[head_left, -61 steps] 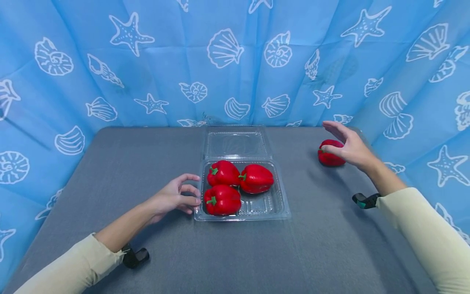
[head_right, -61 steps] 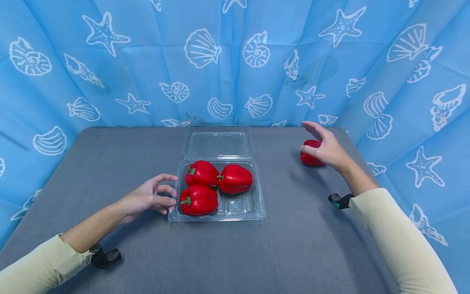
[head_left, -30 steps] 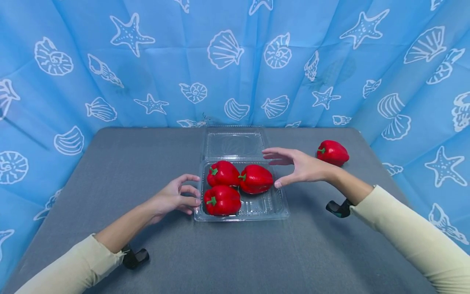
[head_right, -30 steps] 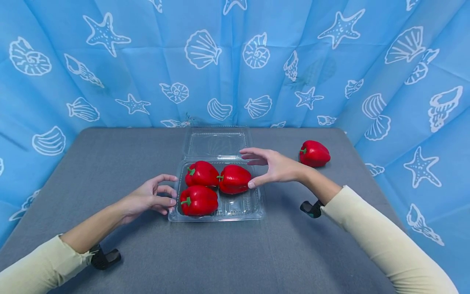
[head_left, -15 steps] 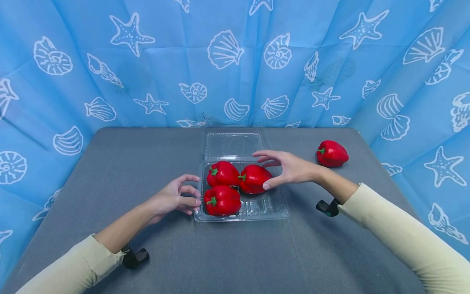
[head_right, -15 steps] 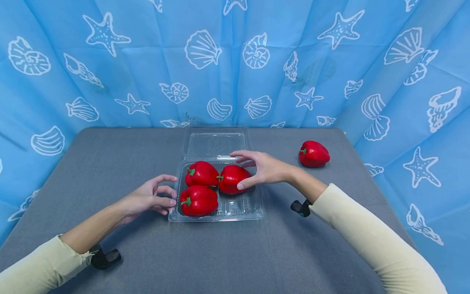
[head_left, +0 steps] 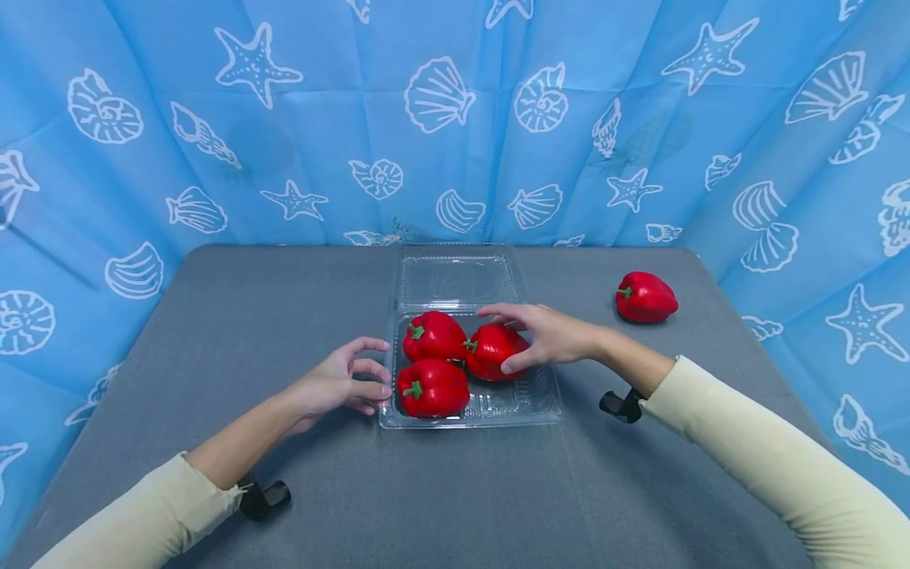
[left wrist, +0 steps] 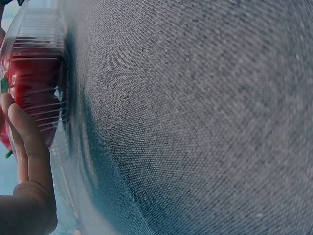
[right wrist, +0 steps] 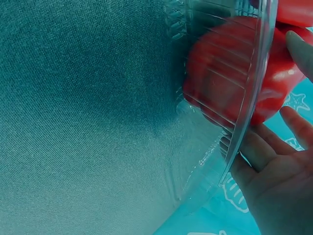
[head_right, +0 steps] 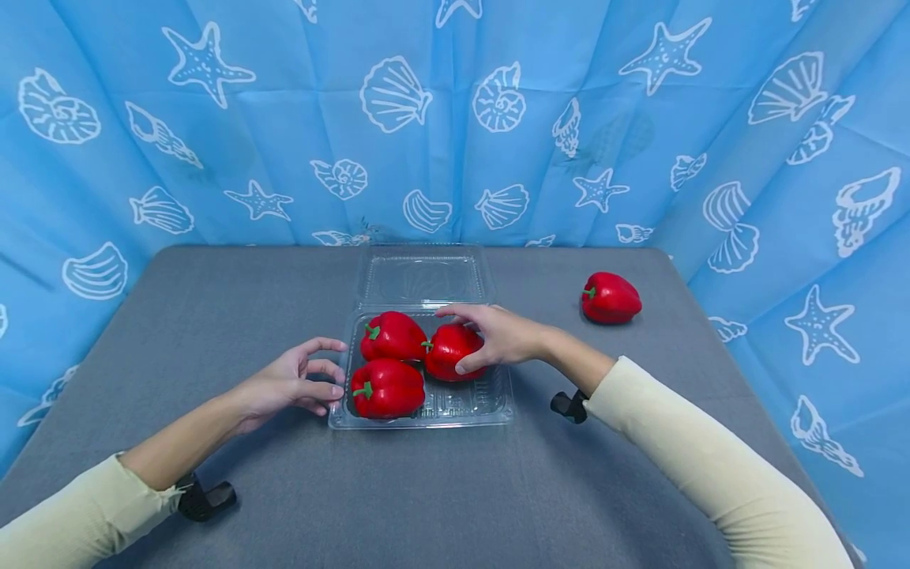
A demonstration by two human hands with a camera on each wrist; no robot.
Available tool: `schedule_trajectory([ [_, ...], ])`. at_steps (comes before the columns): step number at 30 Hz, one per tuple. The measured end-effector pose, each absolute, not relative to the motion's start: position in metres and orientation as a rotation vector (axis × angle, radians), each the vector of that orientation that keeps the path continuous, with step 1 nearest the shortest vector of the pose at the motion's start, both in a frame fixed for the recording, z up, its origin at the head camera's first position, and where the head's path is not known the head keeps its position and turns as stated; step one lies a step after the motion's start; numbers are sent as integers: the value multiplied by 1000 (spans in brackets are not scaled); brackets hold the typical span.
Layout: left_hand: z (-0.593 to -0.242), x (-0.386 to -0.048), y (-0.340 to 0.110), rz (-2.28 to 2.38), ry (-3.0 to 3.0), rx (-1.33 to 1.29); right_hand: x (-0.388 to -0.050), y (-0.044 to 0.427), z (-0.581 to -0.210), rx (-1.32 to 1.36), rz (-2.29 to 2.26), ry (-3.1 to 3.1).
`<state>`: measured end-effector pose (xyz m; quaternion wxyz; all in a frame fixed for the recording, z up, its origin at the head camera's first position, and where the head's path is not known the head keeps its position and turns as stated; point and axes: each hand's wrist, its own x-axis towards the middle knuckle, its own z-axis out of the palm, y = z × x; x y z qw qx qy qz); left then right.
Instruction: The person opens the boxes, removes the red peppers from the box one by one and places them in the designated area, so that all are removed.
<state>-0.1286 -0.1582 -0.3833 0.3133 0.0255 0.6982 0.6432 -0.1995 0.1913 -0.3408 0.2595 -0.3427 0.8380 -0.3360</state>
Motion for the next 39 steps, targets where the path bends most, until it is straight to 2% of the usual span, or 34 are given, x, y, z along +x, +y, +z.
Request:
schedule_trajectory([
  [24, -383, -128, -157, 1700, 1837, 72, -200, 189, -332, -928, -819, 2307],
  [39, -383, -127, -157, 1698, 1851, 69, -203, 194, -308, -934, -753, 2369],
])
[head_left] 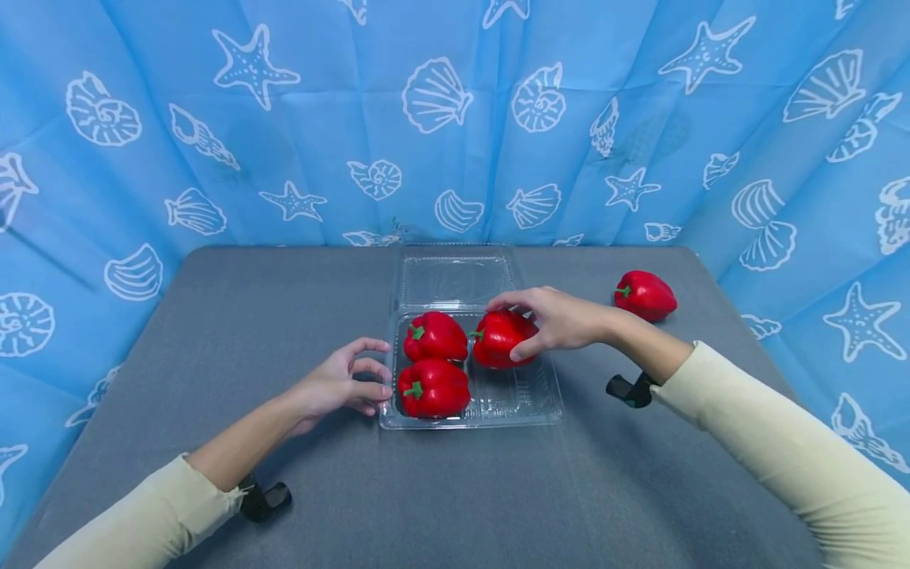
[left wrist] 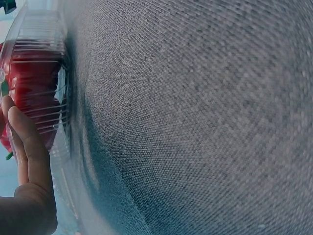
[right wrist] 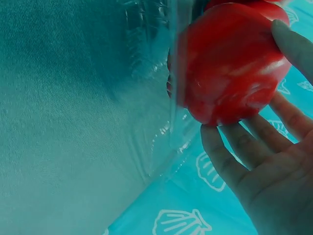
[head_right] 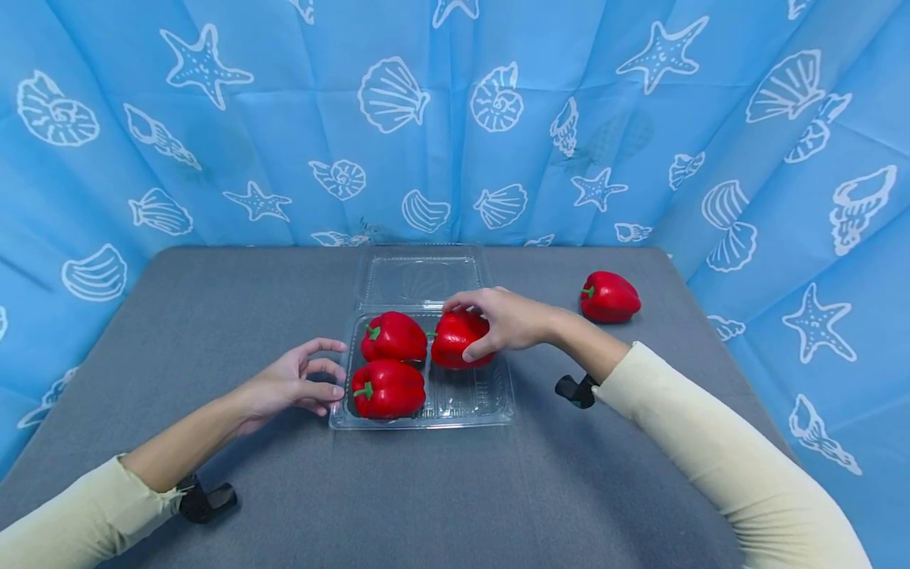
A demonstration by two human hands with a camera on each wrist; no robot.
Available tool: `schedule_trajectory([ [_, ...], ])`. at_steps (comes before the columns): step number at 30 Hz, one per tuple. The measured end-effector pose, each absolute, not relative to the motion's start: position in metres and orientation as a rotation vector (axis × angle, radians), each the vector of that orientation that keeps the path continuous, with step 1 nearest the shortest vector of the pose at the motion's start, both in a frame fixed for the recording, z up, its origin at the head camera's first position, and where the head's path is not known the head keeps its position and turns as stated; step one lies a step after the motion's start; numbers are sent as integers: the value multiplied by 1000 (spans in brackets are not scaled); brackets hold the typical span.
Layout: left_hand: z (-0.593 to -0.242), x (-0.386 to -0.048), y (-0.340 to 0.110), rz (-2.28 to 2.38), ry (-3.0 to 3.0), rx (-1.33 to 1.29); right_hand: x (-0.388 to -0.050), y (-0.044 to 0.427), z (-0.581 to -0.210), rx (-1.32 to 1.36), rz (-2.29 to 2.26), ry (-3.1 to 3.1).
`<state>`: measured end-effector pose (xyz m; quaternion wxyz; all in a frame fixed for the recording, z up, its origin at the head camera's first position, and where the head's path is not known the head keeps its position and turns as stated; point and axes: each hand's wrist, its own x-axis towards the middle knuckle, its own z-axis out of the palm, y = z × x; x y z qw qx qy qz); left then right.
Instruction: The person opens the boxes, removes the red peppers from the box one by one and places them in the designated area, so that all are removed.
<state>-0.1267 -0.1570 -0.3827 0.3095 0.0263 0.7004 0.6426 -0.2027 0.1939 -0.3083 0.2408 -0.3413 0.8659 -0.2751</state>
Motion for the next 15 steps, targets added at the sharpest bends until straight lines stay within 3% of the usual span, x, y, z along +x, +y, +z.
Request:
schedule_trajectory([
  [15, -381, -125, -156, 1697, 1853, 67, -204, 212, -285, -879, -727, 2453],
])
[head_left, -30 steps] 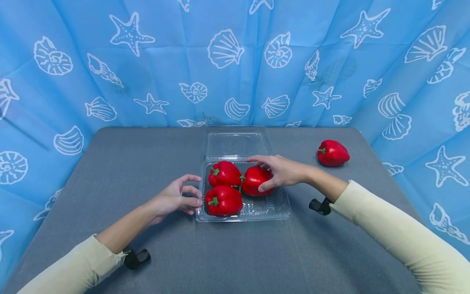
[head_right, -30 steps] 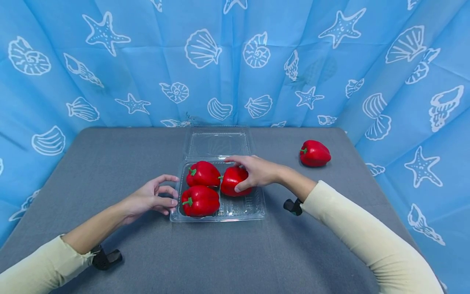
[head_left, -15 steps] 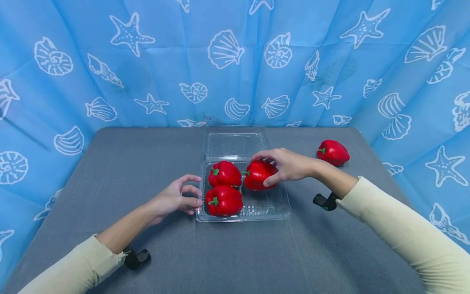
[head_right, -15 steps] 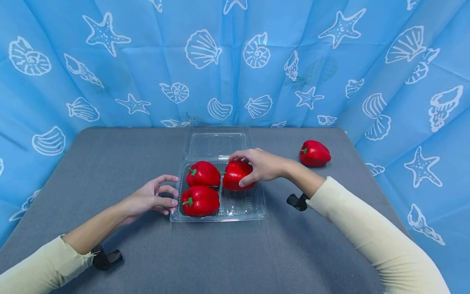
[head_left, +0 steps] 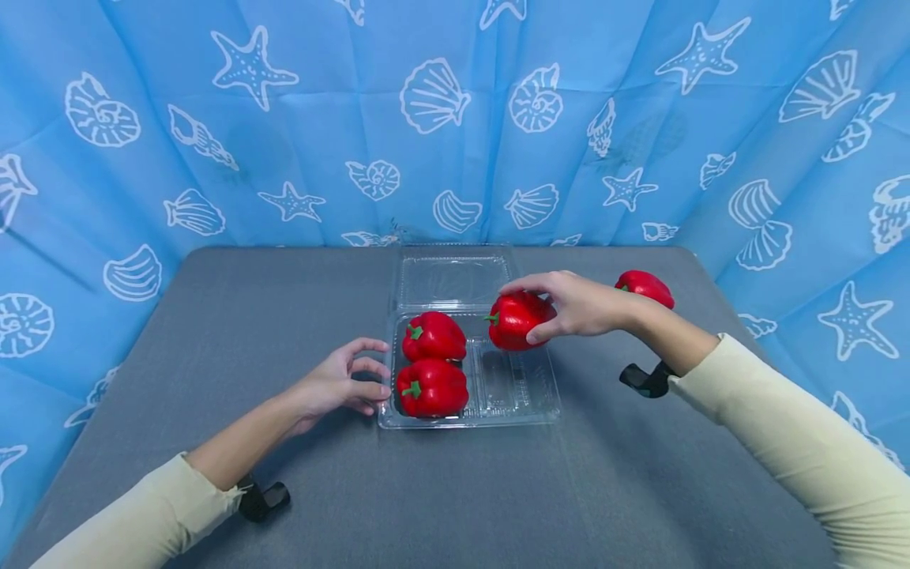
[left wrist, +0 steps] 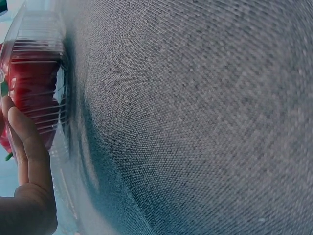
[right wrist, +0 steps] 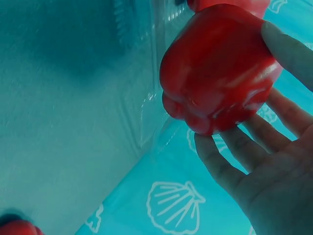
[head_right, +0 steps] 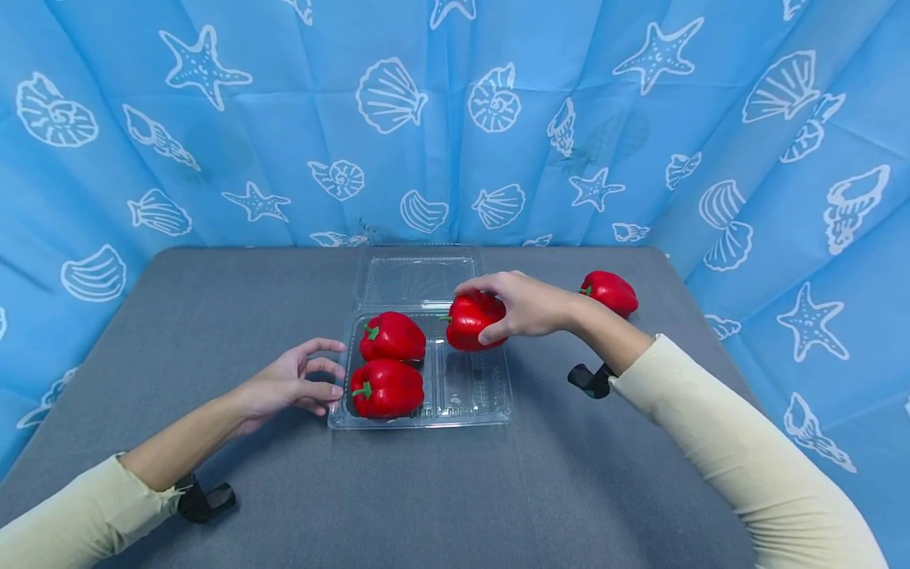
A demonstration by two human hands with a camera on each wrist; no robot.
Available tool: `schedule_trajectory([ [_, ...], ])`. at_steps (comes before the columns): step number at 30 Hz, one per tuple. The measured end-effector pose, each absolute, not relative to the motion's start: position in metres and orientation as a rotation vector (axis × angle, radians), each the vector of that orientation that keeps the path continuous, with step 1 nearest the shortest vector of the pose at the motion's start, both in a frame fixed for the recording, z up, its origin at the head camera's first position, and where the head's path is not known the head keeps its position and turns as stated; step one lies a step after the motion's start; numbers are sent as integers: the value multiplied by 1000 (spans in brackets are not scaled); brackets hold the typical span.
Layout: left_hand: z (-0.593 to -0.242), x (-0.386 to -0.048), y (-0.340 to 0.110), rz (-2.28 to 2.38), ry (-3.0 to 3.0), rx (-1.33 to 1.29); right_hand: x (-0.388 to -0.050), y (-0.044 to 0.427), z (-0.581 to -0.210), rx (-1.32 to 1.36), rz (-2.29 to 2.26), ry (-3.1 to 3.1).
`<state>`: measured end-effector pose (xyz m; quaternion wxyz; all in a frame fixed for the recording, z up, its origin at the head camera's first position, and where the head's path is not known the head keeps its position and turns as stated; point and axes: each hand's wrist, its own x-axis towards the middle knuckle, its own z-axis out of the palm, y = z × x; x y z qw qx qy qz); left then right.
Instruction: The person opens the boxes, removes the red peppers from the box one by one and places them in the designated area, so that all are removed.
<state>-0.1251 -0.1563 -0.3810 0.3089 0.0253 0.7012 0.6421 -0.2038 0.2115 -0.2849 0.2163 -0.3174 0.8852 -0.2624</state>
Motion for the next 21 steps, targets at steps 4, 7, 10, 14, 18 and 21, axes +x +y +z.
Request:
schedule_trajectory([
  [4, -380, -125, -156, 1689, 1857, 63, -207, 220, -284, -865, -730, 2479],
  [7, -380, -126, -155, 1686, 1860, 59, -209, 226, -283, -856, -742, 2492],
  [10, -379, -126, -155, 1686, 1859, 60, -212, 232, -282, -827, -762, 2501],
  [14, -379, -127, -156, 1687, 1857, 60, -216, 241, -282, -774, -804, 2522],
  [18, -380, -126, -156, 1686, 1860, 55, -221, 249, -284, -752, -841, 2561],
  [21, -380, -126, -156, 1685, 1863, 55, -226, 255, -286, -743, -859, 2589],
])
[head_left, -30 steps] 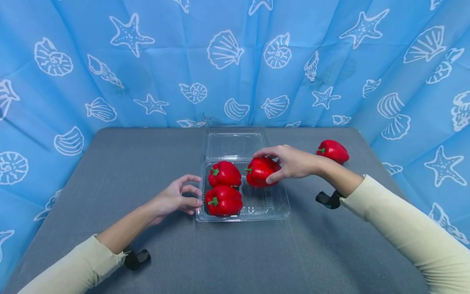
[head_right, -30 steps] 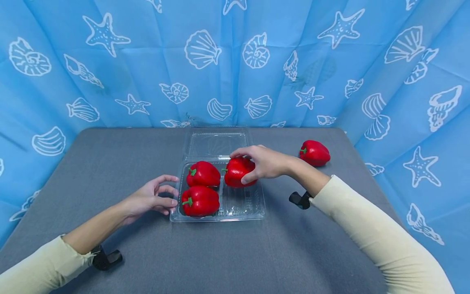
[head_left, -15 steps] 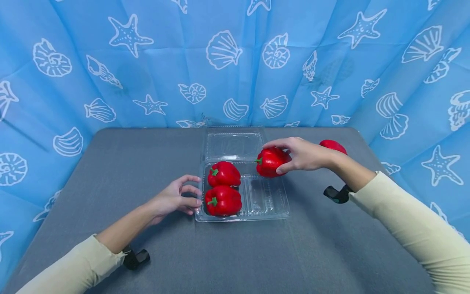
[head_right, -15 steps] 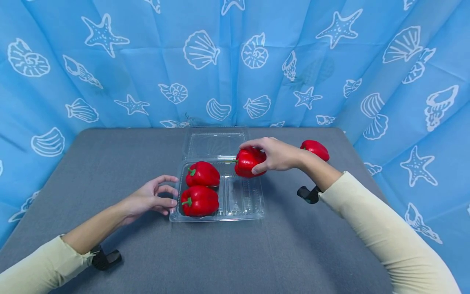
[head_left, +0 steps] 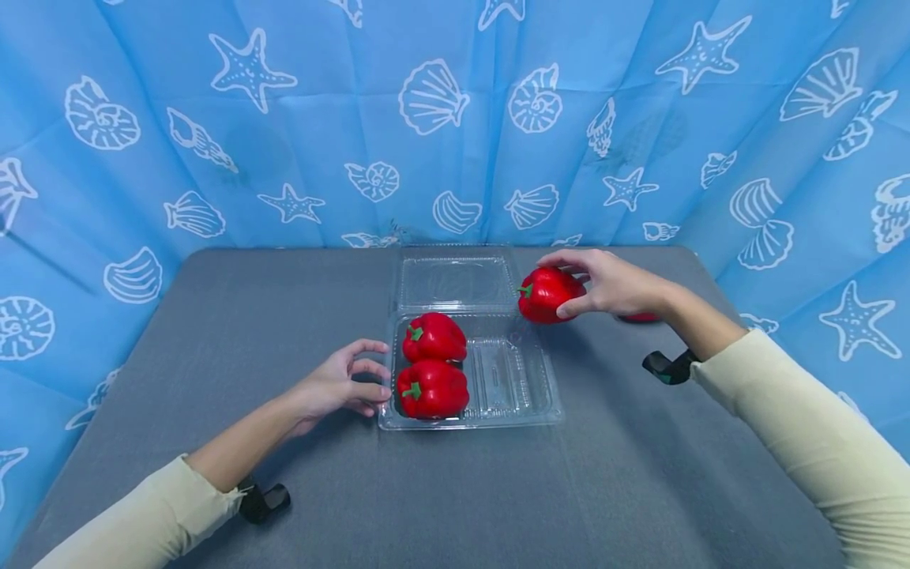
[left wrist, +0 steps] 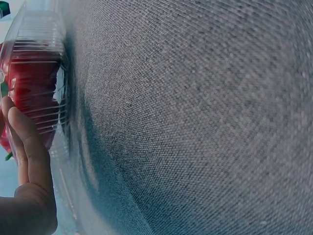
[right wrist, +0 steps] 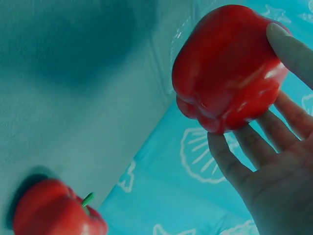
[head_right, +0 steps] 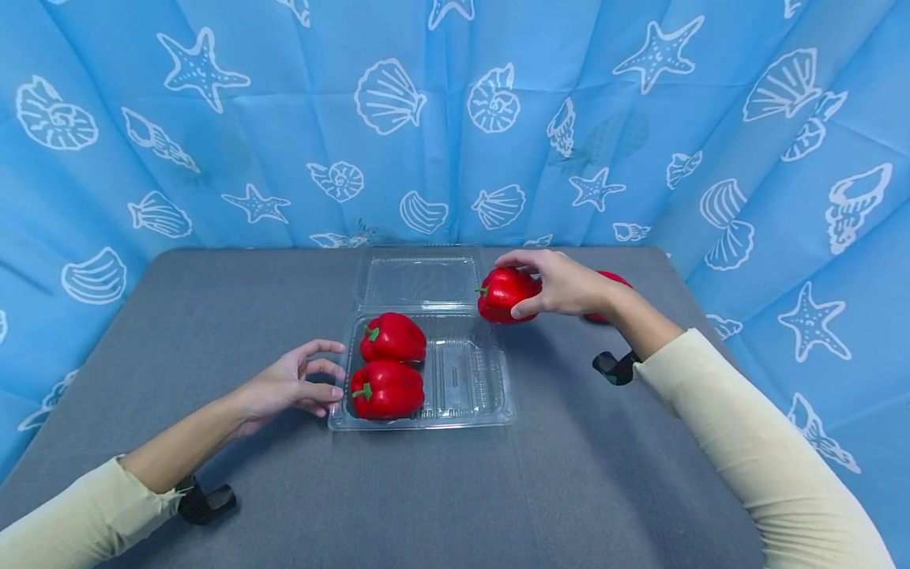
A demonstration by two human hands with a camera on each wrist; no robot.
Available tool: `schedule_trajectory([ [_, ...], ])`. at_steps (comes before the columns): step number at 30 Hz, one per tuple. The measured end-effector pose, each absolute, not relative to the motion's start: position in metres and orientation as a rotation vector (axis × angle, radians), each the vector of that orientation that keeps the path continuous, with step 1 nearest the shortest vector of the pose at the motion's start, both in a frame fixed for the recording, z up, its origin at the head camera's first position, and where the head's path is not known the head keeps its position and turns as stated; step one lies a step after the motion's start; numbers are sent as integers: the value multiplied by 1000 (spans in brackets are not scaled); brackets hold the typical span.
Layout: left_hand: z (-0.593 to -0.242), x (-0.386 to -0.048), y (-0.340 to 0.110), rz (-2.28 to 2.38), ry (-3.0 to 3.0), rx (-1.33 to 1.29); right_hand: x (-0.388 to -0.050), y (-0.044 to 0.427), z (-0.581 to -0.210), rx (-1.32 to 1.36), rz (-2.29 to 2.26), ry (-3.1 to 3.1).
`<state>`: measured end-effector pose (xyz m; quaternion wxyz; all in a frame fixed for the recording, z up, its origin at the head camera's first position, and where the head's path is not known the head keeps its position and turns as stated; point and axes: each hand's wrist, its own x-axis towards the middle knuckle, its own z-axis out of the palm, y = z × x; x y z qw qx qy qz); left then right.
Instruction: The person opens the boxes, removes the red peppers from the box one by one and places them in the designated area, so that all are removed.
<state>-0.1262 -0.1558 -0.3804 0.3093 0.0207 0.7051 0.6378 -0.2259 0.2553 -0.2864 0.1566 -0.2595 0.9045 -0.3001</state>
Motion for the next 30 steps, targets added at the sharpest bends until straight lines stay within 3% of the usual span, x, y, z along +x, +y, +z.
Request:
schedule_trajectory([
  [30, -381, -127, -154, 1672, 1874, 42, -247, 311, -339, -523, -961, 2796],
])
